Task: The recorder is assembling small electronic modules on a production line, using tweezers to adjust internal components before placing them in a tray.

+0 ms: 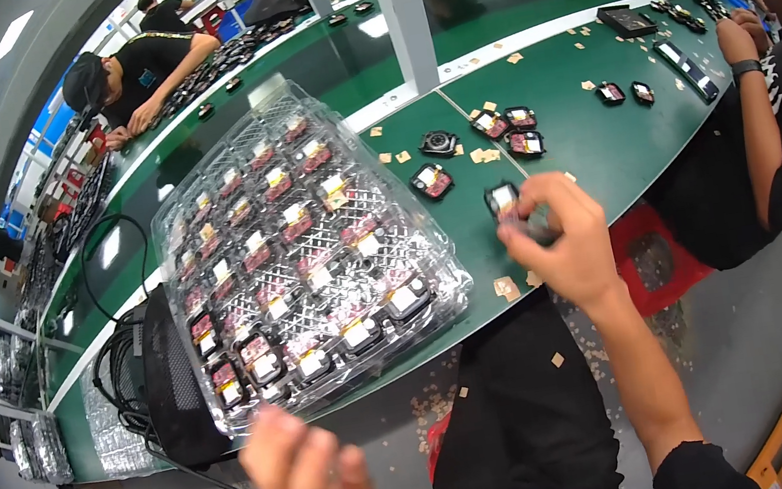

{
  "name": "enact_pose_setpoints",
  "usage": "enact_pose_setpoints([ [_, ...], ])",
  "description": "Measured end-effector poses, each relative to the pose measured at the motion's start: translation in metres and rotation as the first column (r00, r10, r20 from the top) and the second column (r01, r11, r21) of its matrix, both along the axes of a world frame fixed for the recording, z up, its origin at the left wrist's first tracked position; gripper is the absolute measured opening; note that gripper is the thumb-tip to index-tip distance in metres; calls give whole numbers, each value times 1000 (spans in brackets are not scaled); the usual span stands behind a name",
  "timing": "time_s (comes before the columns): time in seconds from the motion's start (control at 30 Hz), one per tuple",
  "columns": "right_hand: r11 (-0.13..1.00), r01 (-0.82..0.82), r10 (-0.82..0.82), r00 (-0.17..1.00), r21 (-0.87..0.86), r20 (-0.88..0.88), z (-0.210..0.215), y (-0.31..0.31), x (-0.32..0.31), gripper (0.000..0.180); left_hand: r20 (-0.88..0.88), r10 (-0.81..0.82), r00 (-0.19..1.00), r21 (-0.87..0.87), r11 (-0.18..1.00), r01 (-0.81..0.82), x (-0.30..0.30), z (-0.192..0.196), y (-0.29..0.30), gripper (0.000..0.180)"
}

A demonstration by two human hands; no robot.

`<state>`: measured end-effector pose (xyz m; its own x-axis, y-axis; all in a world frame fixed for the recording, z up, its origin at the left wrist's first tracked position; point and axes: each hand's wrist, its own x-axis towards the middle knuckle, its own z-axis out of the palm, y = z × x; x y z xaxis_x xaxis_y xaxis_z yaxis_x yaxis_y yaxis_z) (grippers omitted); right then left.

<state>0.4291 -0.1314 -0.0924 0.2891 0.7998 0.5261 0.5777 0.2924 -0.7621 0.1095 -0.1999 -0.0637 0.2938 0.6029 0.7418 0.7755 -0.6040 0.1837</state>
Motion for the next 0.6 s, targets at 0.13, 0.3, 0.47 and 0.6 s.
enact_pose_setpoints([
  [0.13, 946, -292, 299, 954, 139, -32, 9, -64, -12, 43, 341, -413, 844, -290, 808, 513, 36, -17, -20, 71],
  [0.3, 817, -576, 577, 815, 22, -50, 8, -92, -32, 51, 962, 212, 171, -243, 386, 890, 75, -48, -29, 80],
  [0.47, 775, -630, 628, 777, -49, -52, 4, -95, -36, 51, 922, 366, 123, -190, 153, 970, 71, -62, -22, 90],
  [0.6, 765, -640, 633, 767, -67, -106, -2, -98, -47, 51, 945, 242, 219, -284, 277, 918, 70, -70, -32, 85],
])
